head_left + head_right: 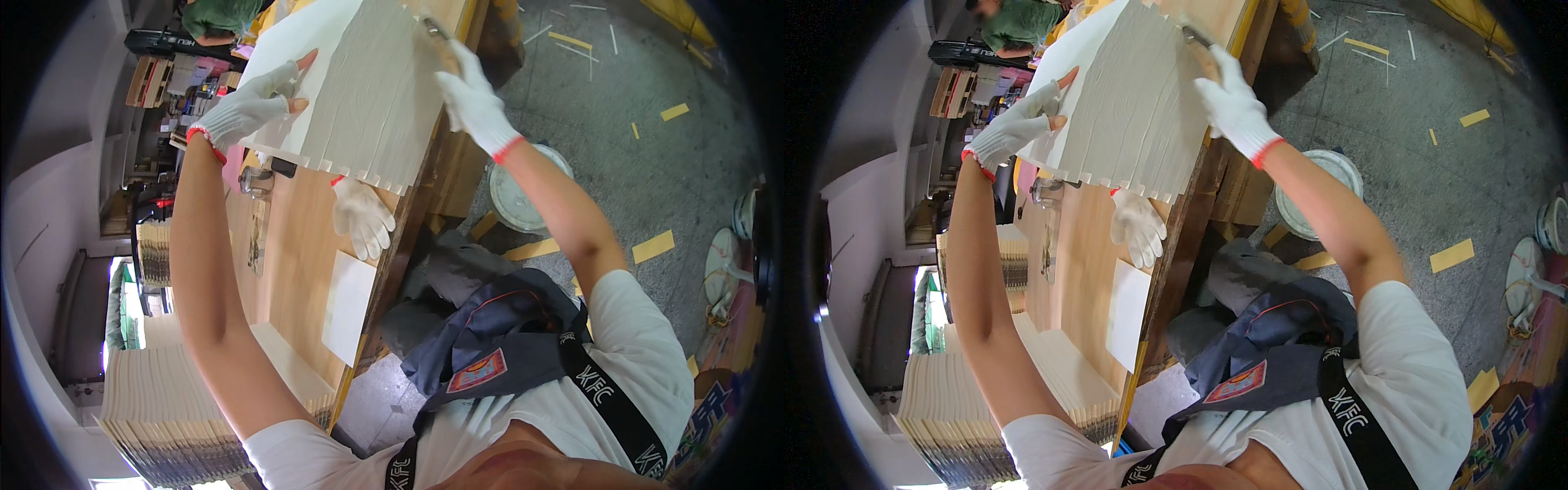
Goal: The person repeatedly picks up a book, applies glue to the spine using a brush, and places it on a stack. They also pick up a white sheet of paper and place it on the table.
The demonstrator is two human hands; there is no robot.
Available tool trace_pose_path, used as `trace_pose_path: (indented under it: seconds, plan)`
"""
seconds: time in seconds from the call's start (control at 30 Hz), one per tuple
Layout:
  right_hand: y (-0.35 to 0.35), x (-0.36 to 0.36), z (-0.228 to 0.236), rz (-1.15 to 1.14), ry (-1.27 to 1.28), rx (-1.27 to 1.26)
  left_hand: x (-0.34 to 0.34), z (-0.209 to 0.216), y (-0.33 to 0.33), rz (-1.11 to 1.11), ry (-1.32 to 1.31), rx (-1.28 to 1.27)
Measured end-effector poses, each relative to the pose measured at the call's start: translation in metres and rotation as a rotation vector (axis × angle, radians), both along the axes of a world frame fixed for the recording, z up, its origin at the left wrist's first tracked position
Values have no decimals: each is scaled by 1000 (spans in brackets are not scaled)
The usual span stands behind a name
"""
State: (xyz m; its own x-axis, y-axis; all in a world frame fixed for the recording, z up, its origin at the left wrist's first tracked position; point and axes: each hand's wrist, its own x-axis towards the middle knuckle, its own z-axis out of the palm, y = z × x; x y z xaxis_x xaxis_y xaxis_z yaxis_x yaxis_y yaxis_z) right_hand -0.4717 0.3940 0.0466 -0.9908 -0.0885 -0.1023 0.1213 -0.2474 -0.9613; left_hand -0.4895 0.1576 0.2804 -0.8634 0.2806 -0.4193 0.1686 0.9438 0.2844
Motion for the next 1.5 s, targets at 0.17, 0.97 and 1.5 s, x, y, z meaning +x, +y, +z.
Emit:
trace_pose_path:
  seconds: [0.17,0.97,1.5]
  plan:
    - [-77,121,-37,116,568,115,-1,4,-7,8,-73,-1]
    - [-55,14,30,-47,360,51,-3,-3,-20,-130,16,54]
    - [-63,90,30,78,473,283,-1,-2,-9,-85,15,104]
